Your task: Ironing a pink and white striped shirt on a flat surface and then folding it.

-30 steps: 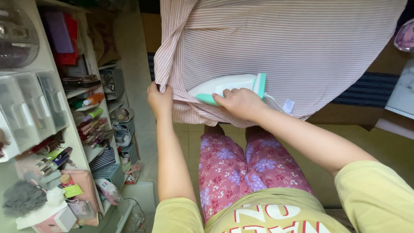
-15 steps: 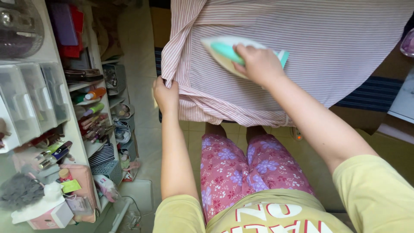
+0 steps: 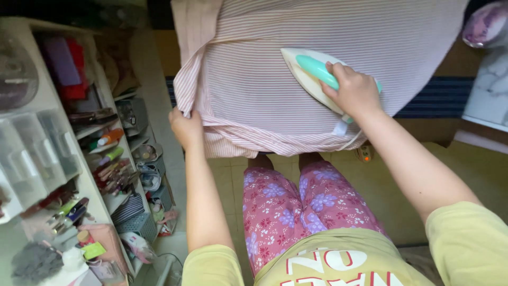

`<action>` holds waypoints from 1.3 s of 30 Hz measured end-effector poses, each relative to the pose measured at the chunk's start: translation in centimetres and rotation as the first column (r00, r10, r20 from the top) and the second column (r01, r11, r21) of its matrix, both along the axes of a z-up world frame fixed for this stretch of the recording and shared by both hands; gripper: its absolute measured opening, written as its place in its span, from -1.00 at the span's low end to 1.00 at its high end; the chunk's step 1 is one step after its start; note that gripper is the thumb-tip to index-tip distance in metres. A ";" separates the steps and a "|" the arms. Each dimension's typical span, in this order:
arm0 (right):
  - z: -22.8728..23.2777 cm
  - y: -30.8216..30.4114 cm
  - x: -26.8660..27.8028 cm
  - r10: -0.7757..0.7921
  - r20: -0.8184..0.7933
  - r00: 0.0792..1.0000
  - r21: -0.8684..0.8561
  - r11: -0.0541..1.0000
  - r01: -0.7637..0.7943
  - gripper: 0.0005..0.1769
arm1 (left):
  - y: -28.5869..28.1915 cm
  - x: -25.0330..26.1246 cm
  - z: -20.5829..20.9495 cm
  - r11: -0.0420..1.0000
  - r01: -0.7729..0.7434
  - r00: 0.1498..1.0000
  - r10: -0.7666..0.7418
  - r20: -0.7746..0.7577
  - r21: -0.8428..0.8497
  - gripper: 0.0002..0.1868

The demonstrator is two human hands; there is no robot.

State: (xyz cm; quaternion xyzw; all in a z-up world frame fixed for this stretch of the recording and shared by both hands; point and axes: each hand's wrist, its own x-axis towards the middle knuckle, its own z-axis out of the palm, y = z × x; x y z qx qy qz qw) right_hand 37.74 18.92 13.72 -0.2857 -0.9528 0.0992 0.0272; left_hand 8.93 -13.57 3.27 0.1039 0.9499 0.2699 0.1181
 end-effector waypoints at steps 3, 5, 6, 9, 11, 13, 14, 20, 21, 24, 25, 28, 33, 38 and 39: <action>-0.5 2.3 4.1 -0.085 -0.014 0.996 0.018 0.996 0.085 -0.59 | -0.2 0.2 -1.5 0.998 -0.020 1.000 0.020 0.008 -0.052 -0.53; -0.5 3.7 6.3 -0.151 -0.021 0.988 0.005 0.988 0.151 -0.58 | 1.3 1.2 0.1 0.997 -0.042 0.999 0.043 0.013 -0.063 -0.37; -0.5 4.3 7.4 -0.208 -0.028 0.978 -0.013 0.978 0.208 -0.57 | 2.0 1.7 1.0 0.994 -0.074 0.997 0.075 0.016 -0.079 -0.20; -0.3 5.8 10.6 -0.244 -0.001 0.970 -0.022 0.970 0.244 -0.57 | 4.2 4.0 3.3 0.985 -0.089 0.995 0.081 -0.056 -0.145 0.09; -0.4 7.1 12.2 -0.252 -0.004 0.968 -0.009 0.968 0.252 -0.57 | 5.2 6.1 3.4 0.986 -0.030 0.990 0.006 -0.143 -0.164 0.11; -0.6 8.5 13.4 -0.259 -0.008 0.966 0.006 0.966 0.259 -0.56 | 6.4 8.9 3.4 0.982 0.026 0.971 -0.069 -0.228 -0.186 0.14; -0.8 9.2 13.9 -0.284 -0.029 0.959 0.003 0.959 0.284 -0.57 | 7.1 10.6 3.3 0.975 0.110 0.956 -0.157 -0.248 -0.195 0.04; -0.2 10.8 15.8 -0.251 -0.050 0.967 -0.037 0.968 0.250 -0.57 | 10.9 22.5 1.2 0.738 0.675 0.730 -0.669 -0.141 -0.007 -0.49; 0.0 10.8 16.2 -0.206 -0.033 0.978 -0.038 0.978 0.205 -0.57 | 11.6 24.6 0.8 0.579 0.811 0.585 -0.806 -0.094 0.080 -0.54; 0.4 11.0 16.6 -0.158 -0.023 0.987 0.005 0.987 0.158 -0.58 | 14.7 30.9 1.8 0.230 0.973 0.224 -0.948 -0.227 -0.002 -0.54; 0.3 11.3 16.5 -0.158 -0.023 0.987 0.004 0.987 0.159 -0.58 | 15.3 32.4 1.7 0.230 0.973 0.224 -0.948 -0.226 -0.002 -0.54; -0.2 11.9 16.6 -0.167 -0.042 0.985 0.003 0.986 0.167 -0.56 | 17.4 36.1 1.6 0.093 0.995 0.083 -0.972 -0.221 -0.036 -0.61; -0.3 13.1 16.9 -0.115 -0.050 0.992 0.029 0.993 0.116 -0.57 | 20.3 38.7 1.2 0.257 0.958 0.220 -0.942 -0.254 -0.124 -0.49; -0.1 13.7 17.1 -0.106 -0.026 0.994 -0.002 0.994 0.106 -0.57 | 20.5 41.0 0.0 0.236 0.933 0.164 -0.951 -0.261 -0.272 -0.65; -0.1 13.8 17.1 -0.099 -0.041 0.994 -0.021 0.995 0.098 -0.57 | 20.5 41.3 -0.1 0.225 0.915 0.152 -0.961 -0.231 -0.334 -0.69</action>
